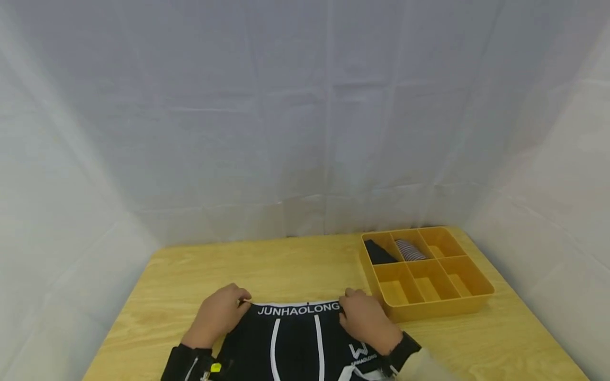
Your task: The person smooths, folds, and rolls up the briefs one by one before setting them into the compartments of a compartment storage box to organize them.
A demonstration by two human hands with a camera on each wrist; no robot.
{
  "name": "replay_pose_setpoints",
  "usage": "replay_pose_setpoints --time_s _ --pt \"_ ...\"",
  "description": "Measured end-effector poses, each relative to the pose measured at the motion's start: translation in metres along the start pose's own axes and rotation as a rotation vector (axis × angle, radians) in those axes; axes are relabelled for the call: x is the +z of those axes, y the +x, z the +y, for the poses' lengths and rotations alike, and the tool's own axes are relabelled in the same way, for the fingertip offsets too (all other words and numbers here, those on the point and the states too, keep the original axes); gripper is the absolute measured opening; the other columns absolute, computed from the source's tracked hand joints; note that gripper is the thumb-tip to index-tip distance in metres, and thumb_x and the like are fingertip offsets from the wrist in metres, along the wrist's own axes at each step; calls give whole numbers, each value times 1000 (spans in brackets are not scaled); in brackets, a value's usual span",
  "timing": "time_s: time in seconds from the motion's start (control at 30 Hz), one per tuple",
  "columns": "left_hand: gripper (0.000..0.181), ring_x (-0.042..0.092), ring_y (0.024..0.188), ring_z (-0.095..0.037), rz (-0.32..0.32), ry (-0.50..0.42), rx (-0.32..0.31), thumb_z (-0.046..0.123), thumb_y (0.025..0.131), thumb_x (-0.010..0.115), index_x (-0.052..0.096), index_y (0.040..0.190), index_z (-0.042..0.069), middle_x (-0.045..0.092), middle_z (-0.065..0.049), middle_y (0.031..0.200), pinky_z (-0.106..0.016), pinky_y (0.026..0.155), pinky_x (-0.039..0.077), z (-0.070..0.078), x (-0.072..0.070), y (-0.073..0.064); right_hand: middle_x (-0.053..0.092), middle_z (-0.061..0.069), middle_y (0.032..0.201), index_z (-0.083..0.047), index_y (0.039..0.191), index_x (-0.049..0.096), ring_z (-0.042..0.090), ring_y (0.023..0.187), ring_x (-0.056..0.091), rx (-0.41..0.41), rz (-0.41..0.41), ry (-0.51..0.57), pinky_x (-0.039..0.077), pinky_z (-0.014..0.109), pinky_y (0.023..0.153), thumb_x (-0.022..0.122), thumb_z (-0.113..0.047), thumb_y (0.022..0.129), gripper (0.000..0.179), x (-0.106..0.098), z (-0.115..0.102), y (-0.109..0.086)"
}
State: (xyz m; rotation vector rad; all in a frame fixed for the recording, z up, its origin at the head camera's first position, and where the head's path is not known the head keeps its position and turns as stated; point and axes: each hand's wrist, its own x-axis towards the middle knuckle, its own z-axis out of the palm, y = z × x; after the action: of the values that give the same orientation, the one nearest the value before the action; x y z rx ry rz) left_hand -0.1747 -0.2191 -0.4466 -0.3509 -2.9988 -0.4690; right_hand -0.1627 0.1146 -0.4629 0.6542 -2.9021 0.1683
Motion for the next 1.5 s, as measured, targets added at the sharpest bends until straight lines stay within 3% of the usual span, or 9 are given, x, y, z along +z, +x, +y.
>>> replay_pose_setpoints --time_s 0.17,0.33,0.5,0.77,0.97,1.1,1.23,1.37,1.5 --pt "15 60 76 -18 -148 73 -42 23 90 80 79 95 9 62 -2 87 -44 74 55 17 -1 -12 53 3 78 -8 84 71 22 68 54 3 -101 20 48 39 59 79 -23 87 17 -6 -4 -6" --pt "23 56 67 -18 -164 105 -54 27 89 78 70 76 10 62 -4 80 -41 63 50 30 -6 -13 51 0 68 -15 62 59 18 57 50 -32 -29 17 41 36 50 77 -21 84 30 -14 0 -5" --pt "34 49 59 -17 -189 86 -64 25 89 77 58 63 13 54 -1 67 -36 55 43 35 -11 -18 54 0 68 -14 61 59 18 56 52 11 -136 11 44 38 52 77 -28 87 34 -19 -8 -8" --pt "25 52 62 -16 -125 79 -48 21 91 75 65 70 12 59 -1 73 -38 57 45 28 -6 -16 56 3 66 -11 64 62 22 57 55 19 -119 -41 48 42 55 79 -30 85 34 -20 -18 -9" --pt "12 53 62 -18 33 -103 -201 12 90 68 63 80 7 57 -2 71 -37 55 44 6 2 -7 55 2 64 -12 62 59 21 55 55 -10 -97 -25 47 42 53 80 -28 85 35 -20 -12 -6" --pt "27 47 54 -18 -51 -225 -307 15 90 68 56 66 9 49 -1 61 -31 51 34 -7 -1 3 54 2 63 -13 62 56 20 54 54 -15 -80 -12 47 43 53 79 -26 85 35 -21 -4 -1" --pt "39 39 48 -13 -160 -320 -267 12 88 69 49 54 14 41 4 52 -27 48 30 -13 2 19 53 1 65 -13 66 58 19 56 52 41 -128 6 46 42 55 78 -28 88 33 -25 -3 3" --pt "42 37 45 -11 -230 -386 -241 9 87 70 48 52 14 39 6 49 -25 46 28 -16 8 32 55 0 68 -14 71 61 17 59 53 6 -139 37 45 38 53 76 -30 90 28 -31 -32 5" --pt "39 41 46 -12 -285 -420 -266 10 88 71 52 54 12 44 4 51 -25 47 31 -18 12 38 55 -7 67 -22 73 63 9 60 54 -215 -197 55 43 31 51 74 -35 92 27 -27 -96 3"
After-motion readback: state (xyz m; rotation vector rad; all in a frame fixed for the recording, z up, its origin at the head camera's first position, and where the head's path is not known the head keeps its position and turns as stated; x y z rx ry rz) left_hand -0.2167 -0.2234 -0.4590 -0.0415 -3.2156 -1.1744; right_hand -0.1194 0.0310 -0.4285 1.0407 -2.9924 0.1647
